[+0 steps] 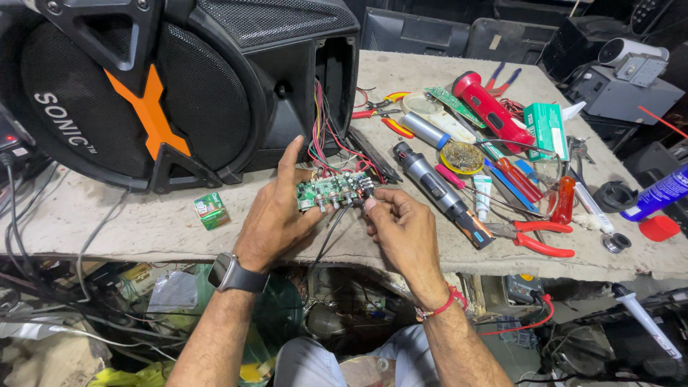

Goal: The person works on a small green circuit board connected to a speaker, using a soldering iron to heat and adjust components. They repeatedly pick up and set down the soldering iron, manipulate the board and wires, and briefly handle a black cylindrical device.

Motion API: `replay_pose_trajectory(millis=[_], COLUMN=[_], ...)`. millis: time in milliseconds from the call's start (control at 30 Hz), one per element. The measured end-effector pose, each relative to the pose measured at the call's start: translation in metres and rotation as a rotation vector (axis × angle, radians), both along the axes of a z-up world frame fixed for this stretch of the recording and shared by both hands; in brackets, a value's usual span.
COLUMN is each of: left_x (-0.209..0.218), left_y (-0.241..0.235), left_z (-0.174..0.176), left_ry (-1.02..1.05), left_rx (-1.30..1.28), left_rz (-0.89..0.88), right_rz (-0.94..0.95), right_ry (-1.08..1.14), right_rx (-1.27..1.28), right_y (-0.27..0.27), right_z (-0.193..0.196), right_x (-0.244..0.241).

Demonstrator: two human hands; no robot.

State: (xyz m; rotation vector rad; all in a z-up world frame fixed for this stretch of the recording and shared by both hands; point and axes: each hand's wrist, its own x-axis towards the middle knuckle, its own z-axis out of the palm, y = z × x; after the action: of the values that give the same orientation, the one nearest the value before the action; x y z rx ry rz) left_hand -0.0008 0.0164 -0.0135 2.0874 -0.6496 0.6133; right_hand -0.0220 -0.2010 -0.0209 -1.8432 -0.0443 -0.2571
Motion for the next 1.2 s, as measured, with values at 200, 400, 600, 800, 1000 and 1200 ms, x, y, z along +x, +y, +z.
replay_pose_trajectory(millis=[200, 400, 600, 800, 1000, 1200], left_x=[-0.003, -0.004, -0.005, -0.004, -0.005, -0.003], left_y=[0.002, 0.000, -0.001, -0.001, -0.001, 0.000], left_z=[0.000, -0.001, -0.004, -0.005, -0.006, -0.008], left_ry=[-0.032, -0.081, -0.123, -0.159, -0.191, -0.194], left_rx=[0.018, 0.050, 0.062, 0.062, 0.054, 0.066], left_rz=[0.013, 0.058, 0.078, 0.069, 0.063, 0.073], right_rz=[-0.098, -0.262, -0.255, -0.239, -0.240, -0.259], right_ry=[-0.121, -0.772, -0.827, -0.859, -0.849, -0.801], right_rx=[-0.147, -0.606, -0.781, -0.867, -0.817, -0.712], right_y=[0.006, 0.031, 0.054, 0.055, 0.059, 0.066], right_z=[0.012, 0.023, 0.030, 0.032, 0.026, 0.021], right_x=[-0.011, -0.044, -0.044, -0.040, -0.039, -0.036])
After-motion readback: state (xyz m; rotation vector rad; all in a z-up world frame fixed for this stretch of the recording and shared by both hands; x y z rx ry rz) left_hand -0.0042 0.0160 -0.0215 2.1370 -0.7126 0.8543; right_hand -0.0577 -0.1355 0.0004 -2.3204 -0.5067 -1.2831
